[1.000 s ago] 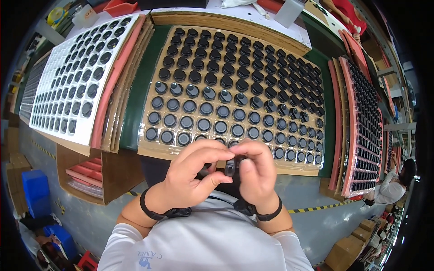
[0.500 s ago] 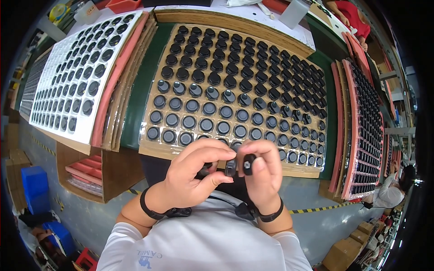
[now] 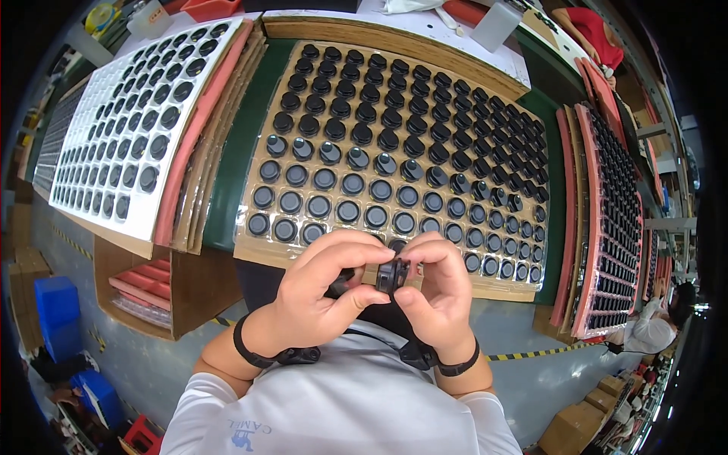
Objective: The person removes a plastic film from a tray of black components and joins individual components with bases taken from a separate tray. They repeat this assembly process by hand, pressing the parts together and placing the finished units back into the tray.
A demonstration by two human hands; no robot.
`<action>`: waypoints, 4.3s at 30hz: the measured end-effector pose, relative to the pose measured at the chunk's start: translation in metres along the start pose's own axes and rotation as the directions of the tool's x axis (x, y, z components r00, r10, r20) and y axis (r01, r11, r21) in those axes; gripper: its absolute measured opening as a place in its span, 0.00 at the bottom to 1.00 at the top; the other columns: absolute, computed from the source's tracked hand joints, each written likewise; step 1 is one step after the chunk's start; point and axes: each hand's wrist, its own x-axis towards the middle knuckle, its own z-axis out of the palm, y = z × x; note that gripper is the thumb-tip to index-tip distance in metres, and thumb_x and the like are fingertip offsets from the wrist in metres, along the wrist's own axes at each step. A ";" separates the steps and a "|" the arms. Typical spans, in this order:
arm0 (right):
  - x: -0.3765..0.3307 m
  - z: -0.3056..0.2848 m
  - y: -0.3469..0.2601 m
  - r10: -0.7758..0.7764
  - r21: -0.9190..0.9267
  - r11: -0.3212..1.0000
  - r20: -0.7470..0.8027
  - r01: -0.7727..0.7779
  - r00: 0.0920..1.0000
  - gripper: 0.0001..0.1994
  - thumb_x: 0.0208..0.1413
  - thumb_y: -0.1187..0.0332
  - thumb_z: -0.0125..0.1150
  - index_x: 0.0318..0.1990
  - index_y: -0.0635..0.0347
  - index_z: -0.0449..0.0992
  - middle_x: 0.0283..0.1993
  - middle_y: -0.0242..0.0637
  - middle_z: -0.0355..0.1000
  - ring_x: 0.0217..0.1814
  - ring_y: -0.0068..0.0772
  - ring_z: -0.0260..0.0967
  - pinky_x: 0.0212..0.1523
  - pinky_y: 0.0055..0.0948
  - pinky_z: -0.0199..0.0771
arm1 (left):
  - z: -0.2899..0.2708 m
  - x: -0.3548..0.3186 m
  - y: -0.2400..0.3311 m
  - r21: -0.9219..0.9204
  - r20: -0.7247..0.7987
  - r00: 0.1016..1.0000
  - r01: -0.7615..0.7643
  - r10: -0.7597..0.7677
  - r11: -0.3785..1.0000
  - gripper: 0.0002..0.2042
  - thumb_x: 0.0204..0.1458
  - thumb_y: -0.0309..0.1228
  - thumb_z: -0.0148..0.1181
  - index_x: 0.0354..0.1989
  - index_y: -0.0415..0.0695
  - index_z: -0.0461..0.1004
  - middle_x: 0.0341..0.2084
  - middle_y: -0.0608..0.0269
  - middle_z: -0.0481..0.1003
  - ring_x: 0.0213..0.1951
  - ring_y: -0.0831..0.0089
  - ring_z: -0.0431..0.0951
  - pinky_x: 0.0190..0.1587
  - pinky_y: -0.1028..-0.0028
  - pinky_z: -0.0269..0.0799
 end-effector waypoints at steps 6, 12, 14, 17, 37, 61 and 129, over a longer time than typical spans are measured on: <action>0.007 -0.011 -0.007 -0.169 -0.371 0.908 0.100 0.194 0.981 0.14 0.47 0.72 0.63 0.41 0.64 0.71 0.38 0.40 0.67 0.37 0.33 0.63 0.39 0.27 0.63 | 0.001 0.002 -0.004 -0.105 0.058 0.990 0.131 -0.125 0.986 0.17 0.47 0.28 0.63 0.46 0.36 0.69 0.39 0.57 0.70 0.31 0.77 0.69 0.35 0.78 0.66; 0.013 -0.040 -0.019 -0.109 -0.570 0.802 0.151 0.177 0.983 0.11 0.46 0.75 0.60 0.39 0.66 0.71 0.38 0.41 0.68 0.39 0.35 0.64 0.40 0.29 0.65 | 0.005 0.002 -0.006 -0.240 0.172 0.942 0.323 -0.287 0.916 0.19 0.49 0.20 0.58 0.50 0.38 0.64 0.40 0.60 0.68 0.34 0.76 0.69 0.38 0.78 0.66; 0.014 -0.067 -0.018 -0.106 -0.716 0.683 0.095 0.142 0.990 0.11 0.45 0.78 0.58 0.39 0.65 0.72 0.37 0.40 0.68 0.38 0.34 0.65 0.40 0.29 0.66 | 0.003 -0.001 -0.010 -0.286 0.150 0.932 0.360 -0.330 0.888 0.17 0.51 0.19 0.54 0.48 0.39 0.60 0.40 0.59 0.66 0.39 0.74 0.69 0.41 0.75 0.67; 0.013 -0.109 -0.020 -0.022 -0.800 0.595 -0.110 -0.075 0.994 0.11 0.46 0.79 0.58 0.39 0.66 0.71 0.35 0.37 0.68 0.35 0.26 0.65 0.39 0.22 0.66 | 0.001 -0.002 -0.011 -0.332 0.134 0.919 0.395 -0.372 0.857 0.16 0.51 0.16 0.50 0.48 0.39 0.58 0.41 0.58 0.66 0.42 0.72 0.70 0.43 0.74 0.68; 0.009 -0.194 -0.018 -0.026 -0.991 0.006 -0.135 -0.135 0.991 0.12 0.47 0.78 0.59 0.41 0.65 0.72 0.34 0.40 0.68 0.33 0.30 0.63 0.34 0.25 0.65 | 0.004 -0.003 -0.014 -0.417 0.151 0.933 0.359 -0.326 0.835 0.20 0.51 0.16 0.51 0.52 0.41 0.55 0.47 0.48 0.66 0.45 0.66 0.72 0.48 0.66 0.72; 0.007 -0.088 -0.023 0.015 -0.757 0.650 -0.081 -0.071 0.997 0.09 0.46 0.77 0.62 0.38 0.65 0.74 0.35 0.37 0.69 0.34 0.28 0.67 0.36 0.24 0.68 | 0.006 -0.002 -0.013 -0.166 0.221 0.942 0.292 -0.253 0.942 0.19 0.51 0.12 0.40 0.53 0.37 0.60 0.49 0.50 0.65 0.38 0.73 0.71 0.38 0.77 0.71; -0.011 -0.003 -0.003 0.172 0.388 0.917 -0.172 -0.094 0.970 0.13 0.60 0.63 0.48 0.43 0.66 0.65 0.30 0.35 0.63 0.32 0.26 0.58 0.35 0.27 0.59 | 0.010 -0.002 -0.002 -0.026 0.103 0.995 0.018 -0.015 1.000 0.20 0.43 0.27 0.66 0.45 0.38 0.68 0.36 0.58 0.70 0.20 0.77 0.62 0.24 0.79 0.61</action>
